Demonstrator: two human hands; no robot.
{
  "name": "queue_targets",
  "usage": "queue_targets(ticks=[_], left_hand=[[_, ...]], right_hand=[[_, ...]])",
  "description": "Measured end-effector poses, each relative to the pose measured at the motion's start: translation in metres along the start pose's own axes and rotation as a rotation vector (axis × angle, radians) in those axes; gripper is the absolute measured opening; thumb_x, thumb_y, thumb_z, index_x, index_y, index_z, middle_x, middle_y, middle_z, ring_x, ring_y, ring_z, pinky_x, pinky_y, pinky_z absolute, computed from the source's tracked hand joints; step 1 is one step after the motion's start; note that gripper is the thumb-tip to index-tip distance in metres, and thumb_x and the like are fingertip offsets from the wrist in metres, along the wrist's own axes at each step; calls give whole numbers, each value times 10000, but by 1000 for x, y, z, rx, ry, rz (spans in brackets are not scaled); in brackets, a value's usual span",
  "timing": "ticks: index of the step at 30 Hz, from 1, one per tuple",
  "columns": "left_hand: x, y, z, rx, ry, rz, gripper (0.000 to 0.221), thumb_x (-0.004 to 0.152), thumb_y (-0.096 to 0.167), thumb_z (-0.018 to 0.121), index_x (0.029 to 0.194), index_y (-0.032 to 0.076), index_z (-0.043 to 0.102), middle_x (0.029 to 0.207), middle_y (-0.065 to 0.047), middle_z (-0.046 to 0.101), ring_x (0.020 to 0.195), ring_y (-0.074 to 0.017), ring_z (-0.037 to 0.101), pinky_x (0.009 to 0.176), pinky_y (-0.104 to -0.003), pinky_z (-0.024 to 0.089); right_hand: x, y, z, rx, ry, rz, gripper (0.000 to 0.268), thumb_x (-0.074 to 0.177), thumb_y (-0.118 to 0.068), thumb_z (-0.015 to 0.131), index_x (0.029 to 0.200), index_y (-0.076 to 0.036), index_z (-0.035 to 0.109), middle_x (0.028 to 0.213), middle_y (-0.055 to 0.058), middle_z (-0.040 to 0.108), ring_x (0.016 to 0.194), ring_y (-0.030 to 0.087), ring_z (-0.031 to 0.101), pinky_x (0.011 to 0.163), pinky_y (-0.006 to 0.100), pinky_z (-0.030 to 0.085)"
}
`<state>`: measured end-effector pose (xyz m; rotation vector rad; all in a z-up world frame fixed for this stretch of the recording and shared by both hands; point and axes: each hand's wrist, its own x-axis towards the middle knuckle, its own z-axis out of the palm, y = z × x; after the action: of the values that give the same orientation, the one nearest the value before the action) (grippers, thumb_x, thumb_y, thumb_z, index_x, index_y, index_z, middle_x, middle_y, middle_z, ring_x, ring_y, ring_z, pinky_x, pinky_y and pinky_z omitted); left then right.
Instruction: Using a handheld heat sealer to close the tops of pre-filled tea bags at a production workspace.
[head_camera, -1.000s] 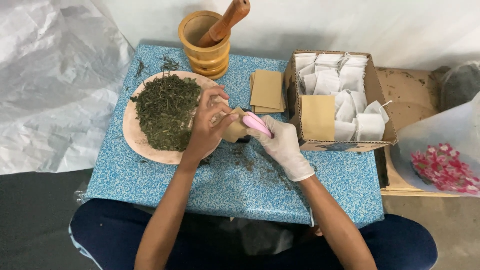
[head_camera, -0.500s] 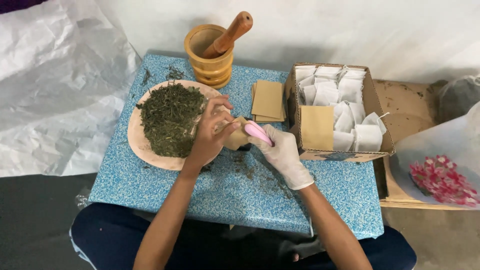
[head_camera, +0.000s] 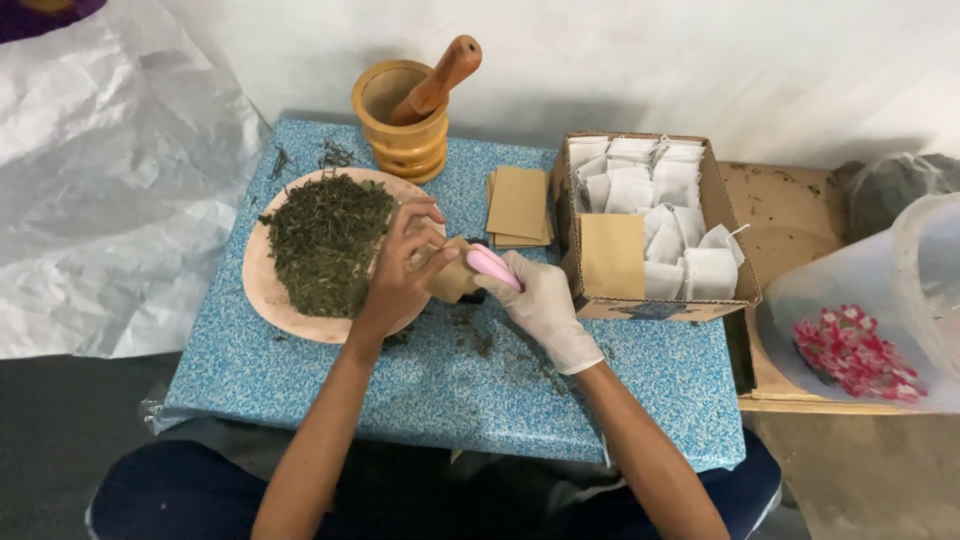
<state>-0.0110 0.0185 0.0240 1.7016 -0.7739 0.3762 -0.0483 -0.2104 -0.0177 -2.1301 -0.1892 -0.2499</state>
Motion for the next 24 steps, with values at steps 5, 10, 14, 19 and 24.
queue_targets(ticks=[5,10,14,19,24], left_hand=[[5,6,1,-5,-7,-53,267,1084,198,701,886,36,625,1248,-109,525,1534,-458,385,1181,-713,331],[9,0,-2,-42,-29,-80,316,1098,283,679,874,71,614,1220,-90,526,1509,-452,393,1187,-705,306],[-8,-16,5,-17,-25,-3,341,1115,326,650,901,60,638,1235,-93,532,1508,-459,384,1194,-697,296],[-1,-25,10,-22,5,92,383,1099,324,664,852,32,678,1189,-134,588,1456,-491,463,1161,-703,345],[-1,-25,8,-22,69,197,356,1088,276,685,823,38,700,1126,-129,633,1359,-479,569,1156,-669,410]], right_hand=[[4,1,-2,13,8,9,444,905,-548,836,798,-144,685,557,75,588,521,216,581,531,323,487],[7,-6,-2,36,5,69,433,903,-521,851,788,-137,688,545,64,577,528,178,542,528,297,465],[-5,5,1,15,-7,81,382,889,-490,876,819,-154,709,568,72,583,545,179,554,538,306,468],[4,-5,-1,-2,-30,98,335,903,-509,864,818,-218,720,579,42,591,537,171,564,535,301,463],[1,4,1,51,-30,91,324,900,-470,880,837,-184,740,540,24,563,516,124,512,505,261,426]])
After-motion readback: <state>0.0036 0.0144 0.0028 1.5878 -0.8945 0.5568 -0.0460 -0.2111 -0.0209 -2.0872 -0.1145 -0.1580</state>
